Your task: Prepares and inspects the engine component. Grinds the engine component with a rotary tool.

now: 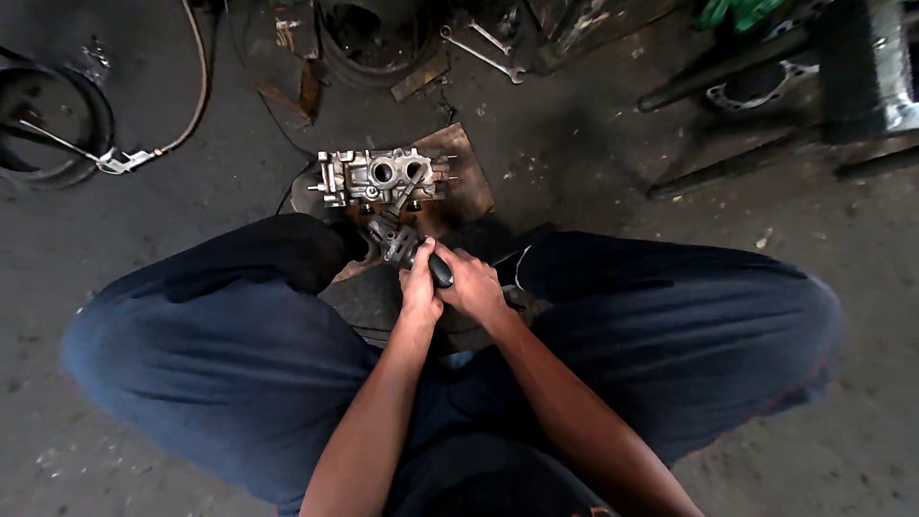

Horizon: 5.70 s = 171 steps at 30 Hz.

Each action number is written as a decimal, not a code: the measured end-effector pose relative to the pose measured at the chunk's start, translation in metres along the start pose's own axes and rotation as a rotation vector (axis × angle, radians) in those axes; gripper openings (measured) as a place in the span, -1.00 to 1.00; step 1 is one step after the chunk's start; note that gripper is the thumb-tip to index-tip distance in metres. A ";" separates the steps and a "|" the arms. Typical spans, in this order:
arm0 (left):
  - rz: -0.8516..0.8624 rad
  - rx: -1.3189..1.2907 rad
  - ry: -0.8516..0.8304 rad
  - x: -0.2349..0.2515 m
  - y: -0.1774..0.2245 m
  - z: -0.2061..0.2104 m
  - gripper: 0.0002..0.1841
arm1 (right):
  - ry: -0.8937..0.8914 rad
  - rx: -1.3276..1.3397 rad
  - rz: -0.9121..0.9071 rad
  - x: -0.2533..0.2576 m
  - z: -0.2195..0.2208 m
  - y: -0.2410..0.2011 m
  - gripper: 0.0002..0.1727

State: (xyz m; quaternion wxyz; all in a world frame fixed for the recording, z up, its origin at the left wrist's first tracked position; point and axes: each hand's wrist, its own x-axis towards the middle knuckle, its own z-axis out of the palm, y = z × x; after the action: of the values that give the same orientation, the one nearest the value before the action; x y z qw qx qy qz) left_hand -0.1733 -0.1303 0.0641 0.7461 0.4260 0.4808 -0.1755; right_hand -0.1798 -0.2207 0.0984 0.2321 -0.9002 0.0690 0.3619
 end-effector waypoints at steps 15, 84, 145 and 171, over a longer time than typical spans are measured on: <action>-0.002 -0.032 -0.001 -0.008 -0.014 -0.009 -0.54 | -0.048 -0.019 -0.044 -0.008 0.003 0.004 -0.09; -0.011 -0.055 0.046 -0.014 -0.004 -0.009 -0.55 | -0.080 -0.003 -0.038 -0.008 -0.001 -0.004 -0.09; 0.054 -0.016 0.028 -0.009 0.006 -0.018 -0.51 | -0.089 0.070 -0.022 -0.006 0.007 -0.020 -0.05; 0.113 -0.072 0.047 -0.003 0.015 -0.015 -0.53 | -0.043 0.017 -0.064 0.008 0.003 -0.026 -0.15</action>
State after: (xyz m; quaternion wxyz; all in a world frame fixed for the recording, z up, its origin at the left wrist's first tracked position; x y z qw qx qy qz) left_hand -0.1730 -0.1101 0.0710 0.7582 0.4292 0.4792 -0.1058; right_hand -0.1684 -0.1962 0.1002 0.2527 -0.8920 0.0383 0.3728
